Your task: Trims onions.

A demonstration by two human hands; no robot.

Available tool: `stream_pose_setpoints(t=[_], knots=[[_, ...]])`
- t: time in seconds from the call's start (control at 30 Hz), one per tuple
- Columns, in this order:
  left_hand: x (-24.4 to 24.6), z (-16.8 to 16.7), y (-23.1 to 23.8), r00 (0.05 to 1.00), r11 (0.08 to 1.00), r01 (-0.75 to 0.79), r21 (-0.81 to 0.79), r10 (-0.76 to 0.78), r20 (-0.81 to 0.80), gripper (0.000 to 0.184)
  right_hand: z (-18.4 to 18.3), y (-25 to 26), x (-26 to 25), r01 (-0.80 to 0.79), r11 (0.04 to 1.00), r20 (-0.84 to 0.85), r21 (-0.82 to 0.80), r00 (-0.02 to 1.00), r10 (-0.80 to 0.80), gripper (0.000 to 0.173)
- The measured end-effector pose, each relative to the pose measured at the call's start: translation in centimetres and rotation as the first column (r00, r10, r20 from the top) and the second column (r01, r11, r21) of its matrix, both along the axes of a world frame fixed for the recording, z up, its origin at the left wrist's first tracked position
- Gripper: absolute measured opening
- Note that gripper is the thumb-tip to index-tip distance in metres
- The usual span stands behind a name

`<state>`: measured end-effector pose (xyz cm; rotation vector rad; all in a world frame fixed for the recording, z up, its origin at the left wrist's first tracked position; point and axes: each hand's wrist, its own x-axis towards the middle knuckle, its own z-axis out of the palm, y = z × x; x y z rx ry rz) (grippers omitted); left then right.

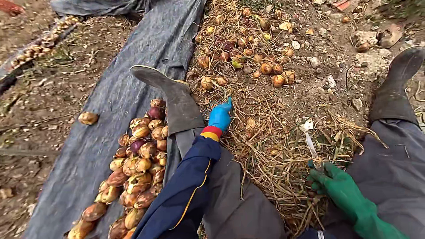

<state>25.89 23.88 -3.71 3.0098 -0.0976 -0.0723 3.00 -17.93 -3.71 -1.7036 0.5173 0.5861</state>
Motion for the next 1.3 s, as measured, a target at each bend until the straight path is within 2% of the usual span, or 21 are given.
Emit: stream_pose_setpoints(t=[0.07,0.2,0.27,0.3,0.33,0.37,0.4,0.43,0.47,0.53,0.57,0.63,0.7,0.77,0.87,0.97,1.0,1.07,1.13,1.23,1.3], knots=[[-0.6,-0.6,-0.2,0.999,0.999,-0.033,-0.004,0.033,0.036,0.063,-0.3,0.1,0.6,0.002,1.0,-0.016,0.022,1.0,-0.002,0.034],[-1.4,-0.9,-0.4,0.988,0.988,-0.15,0.017,0.15,0.022,0.066,0.2,0.6,1.5,0.016,0.998,-0.022,0.062,1.0,-0.014,0.035],[-1.9,0.2,-0.6,0.959,0.946,-0.278,-0.166,0.284,0.015,0.056,0.9,0.9,1.5,0.021,0.996,0.004,0.088,1.0,-0.022,0.033],[-2.5,1.1,-1.1,0.923,0.867,-0.371,-0.333,0.384,-0.028,0.048,1.3,1.0,1.3,0.025,0.994,0.018,0.103,0.999,-0.027,0.032],[-3.5,2.0,-1.9,0.881,0.724,-0.451,-0.522,0.454,-0.131,0.051,1.7,1.0,0.9,0.033,0.992,0.03,0.118,0.999,-0.037,0.031],[-4.9,2.5,-2.7,0.844,0.473,-0.495,-0.729,0.462,-0.272,0.049,2.2,1.1,0.6,0.04,0.99,0.035,0.133,0.998,-0.045,0.03],[-6.5,3.0,-3.6,0.834,0.18,-0.493,-0.851,0.376,-0.404,0.041,2.6,1.3,0.3,0.044,0.988,0.032,0.146,0.998,-0.05,0.029],[-8.5,3.4,-4.5,0.843,-0.065,-0.482,-0.874,0.237,-0.483,0.036,3.0,1.5,0.1,0.038,0.986,0.026,0.16,0.999,-0.043,0.028],[-10.5,3.9,-5.4,0.849,-0.246,-0.479,-0.842,0.114,-0.516,0.035,3.3,1.9,-0.1,0.019,0.986,0.017,0.167,1.0,-0.022,0.029],[-14.6,4.4,-7.7,0.841,-0.475,-0.492,-0.73,-0.04,-0.54,0.038,3.8,2.8,-0.6,-0.019,0.985,-0.013,0.169,1.0,0.021,0.032],[-16.6,4.4,-8.9,0.816,-0.54,-0.518,-0.663,-0.08,-0.573,0.042,4.0,3.4,-0.9,-0.034,0.983,-0.03,0.179,0.999,0.04,0.033],[-19.9,4.3,-11.1,0.727,-0.58,-0.616,-0.534,-0.156,-0.669,0.053,4.6,4.7,-1.1,-0.057,0.977,-0.059,0.205,0.996,0.07,0.037],[-22.3,4.0,-12.9,0.685,-0.54,-0.672,-0.506,-0.194,-0.702,0.049,5.0,5.8,-1.4,-0.095,0.976,-0.082,0.194,0.99,0.113,0.04],[-23.9,4.0,-13.9,0.737,-0.393,-0.655,-0.645,-0.146,-0.66,0.038,4.9,6.1,-2.0,-0.137,0.974,-0.084,0.179,0.985,0.154,0.047],[-24.7,4.7,-14.2,0.869,-0.009,-0.489,-0.872,-0.096,-0.486,0.046,4.5,5.6,-2.7,-0.195,0.964,-0.094,0.182,0.972,0.215,0.066],[-24.9,5.5,-14.8,0.897,0.416,-0.338,-0.844,-0.128,-0.423,0.058,4.7,5.4,-3.1,-0.24,0.959,-0.08,0.147,0.964,0.254,0.075],[-25.0,5.6,-15.3,0.895,0.482,-0.305,-0.821,-0.151,-0.421,0.054,4.9,5.4,-3.1,-0.262,0.957,-0.073,0.123,0.959,0.272,0.077],[-25.2,5.7,-16.1,0.89,0.548,-0.25,-0.798,-0.195,-0.413,0.04,5.0,5.4,-3.2,-0.297,0.952,-0.071,0.071,0.951,0.301,0.079],[-25.2,5.4,-16.4,0.891,0.614,-0.199,-0.764,-0.212,-0.402,0.036,4.9,5.4,-3.3,-0.311,0.948,-0.09,0.061,0.945,0.316,0.079],[-24.9,5.1,-16.4,0.926,0.684,-0.147,-0.714,-0.159,-0.343,0.037,5.1,5.4,-3.1,-0.286,0.939,-0.12,0.192,0.943,0.312,0.071],[-24.5,5.5,-16.4,0.956,0.782,-0.138,-0.608,-0.056,-0.289,0.042,5.6,5.4,-3.1,-0.253,0.912,-0.102,0.322,0.949,0.299,0.07]])
